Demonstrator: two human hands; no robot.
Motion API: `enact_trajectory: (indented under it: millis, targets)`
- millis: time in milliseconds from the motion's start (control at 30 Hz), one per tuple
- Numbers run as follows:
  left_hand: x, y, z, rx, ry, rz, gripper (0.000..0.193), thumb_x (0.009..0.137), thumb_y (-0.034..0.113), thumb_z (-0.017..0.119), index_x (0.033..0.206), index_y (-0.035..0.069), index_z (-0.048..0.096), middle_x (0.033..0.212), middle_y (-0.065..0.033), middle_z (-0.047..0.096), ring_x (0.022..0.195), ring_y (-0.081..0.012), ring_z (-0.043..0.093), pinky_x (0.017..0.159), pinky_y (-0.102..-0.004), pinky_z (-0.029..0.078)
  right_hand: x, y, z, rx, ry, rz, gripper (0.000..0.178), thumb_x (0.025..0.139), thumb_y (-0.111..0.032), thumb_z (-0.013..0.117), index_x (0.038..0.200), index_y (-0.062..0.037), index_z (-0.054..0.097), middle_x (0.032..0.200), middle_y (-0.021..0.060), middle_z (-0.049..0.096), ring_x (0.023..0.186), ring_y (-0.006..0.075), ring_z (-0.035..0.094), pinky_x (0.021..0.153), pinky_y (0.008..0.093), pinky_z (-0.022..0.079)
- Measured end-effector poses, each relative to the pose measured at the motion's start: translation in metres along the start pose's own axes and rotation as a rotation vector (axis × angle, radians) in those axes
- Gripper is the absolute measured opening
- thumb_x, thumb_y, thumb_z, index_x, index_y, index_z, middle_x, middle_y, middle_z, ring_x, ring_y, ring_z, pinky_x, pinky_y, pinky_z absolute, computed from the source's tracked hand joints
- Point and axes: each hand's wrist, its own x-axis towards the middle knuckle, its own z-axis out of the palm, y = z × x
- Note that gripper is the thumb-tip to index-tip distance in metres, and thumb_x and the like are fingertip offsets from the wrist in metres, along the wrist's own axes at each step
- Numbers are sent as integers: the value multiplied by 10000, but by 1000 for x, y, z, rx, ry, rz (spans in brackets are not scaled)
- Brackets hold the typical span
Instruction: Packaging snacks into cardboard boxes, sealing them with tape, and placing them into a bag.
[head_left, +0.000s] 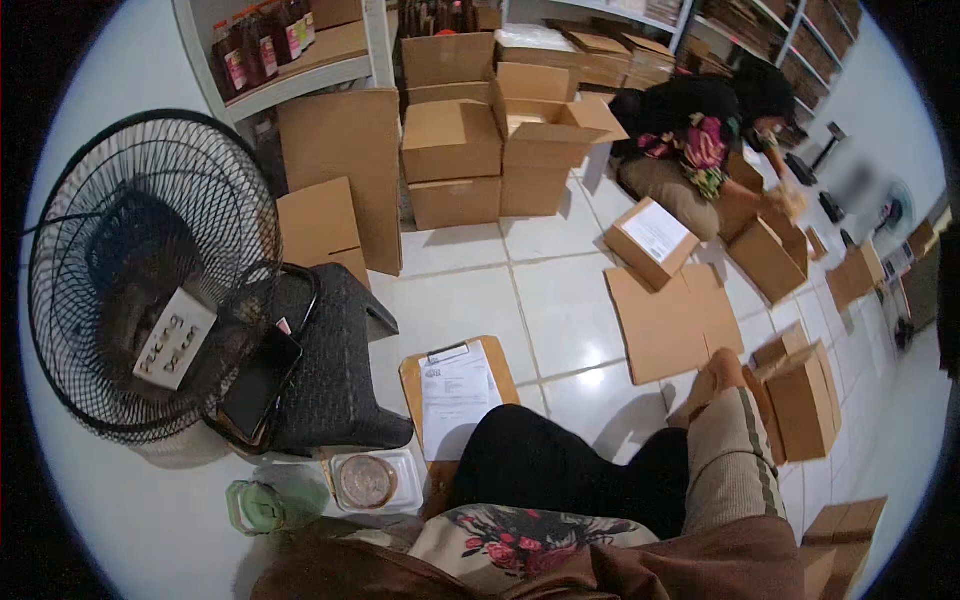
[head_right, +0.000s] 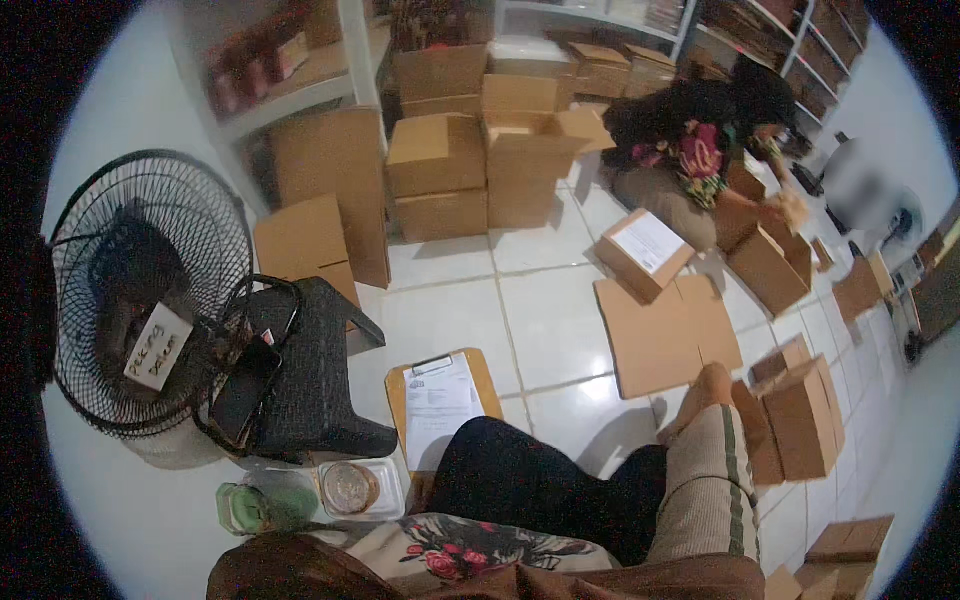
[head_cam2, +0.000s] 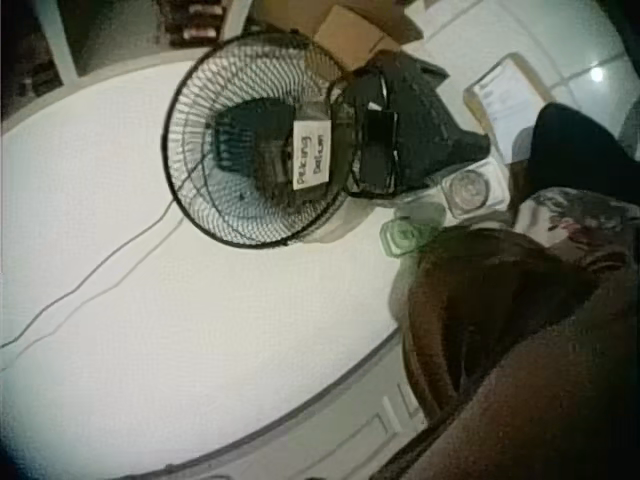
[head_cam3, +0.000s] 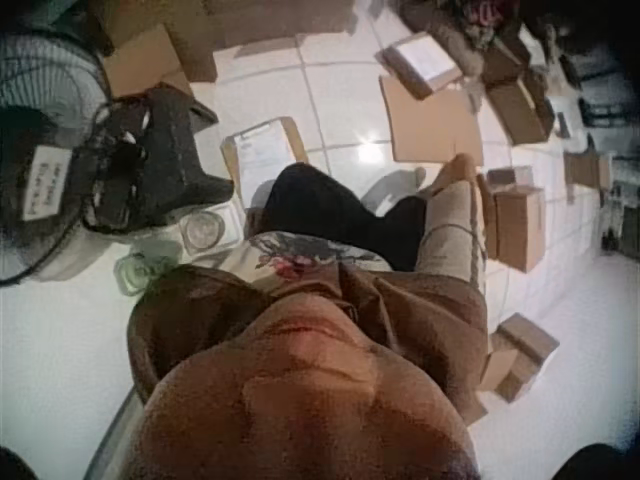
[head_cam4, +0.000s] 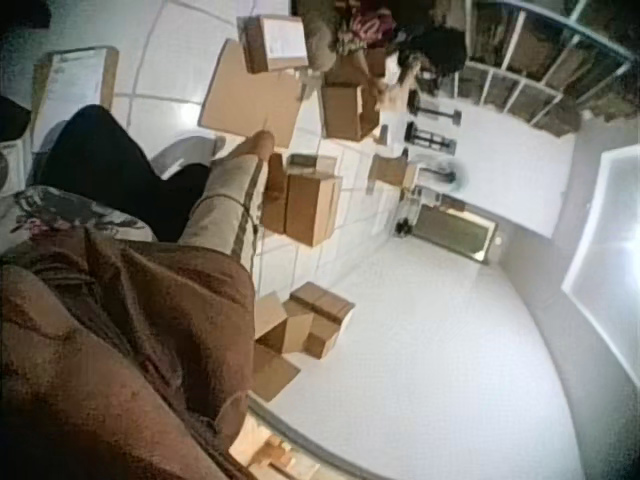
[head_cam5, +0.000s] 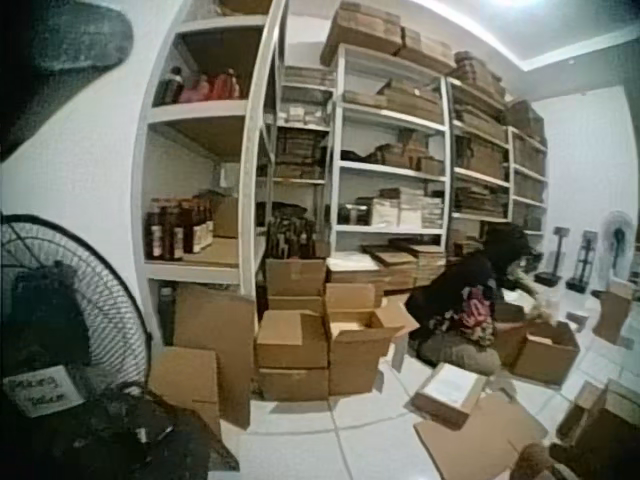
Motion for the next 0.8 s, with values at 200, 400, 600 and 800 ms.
enact_trajectory:
  millis: [200,400,600,800]
  targets:
    - [-55,-59,8,71,-158,-279,412,727,272,558,1085,71,529,1066,-178,499,1019,-311,455,870,-472,339,40,-139,108,-480,-740,287,449,716,-368,635,1017,-42,569,915,137,608,807,245,587,690,357,472]
    - [-12,-55,32,-105,-253,-396,382,736,253,560,1064,59,544,1057,-168,516,1000,-292,476,853,-434,363,93,-293,101,-173,-1035,372,645,710,-393,656,1177,-6,438,1013,112,566,893,205,549,723,329,461]
    - [-21,-49,52,-207,-323,-470,352,744,234,562,1042,47,559,1048,-158,533,981,-273,498,837,-397,388,117,-347,193,43,-1205,244,773,723,-417,640,1263,16,297,1146,149,469,1009,220,476,796,349,431]
    - [164,-54,18,-323,-531,-686,290,694,203,527,925,32,568,872,-183,522,805,-342,509,684,-452,407,88,-352,278,304,-1305,261,781,738,-436,619,1248,9,231,1057,144,471,949,231,489,786,372,446]
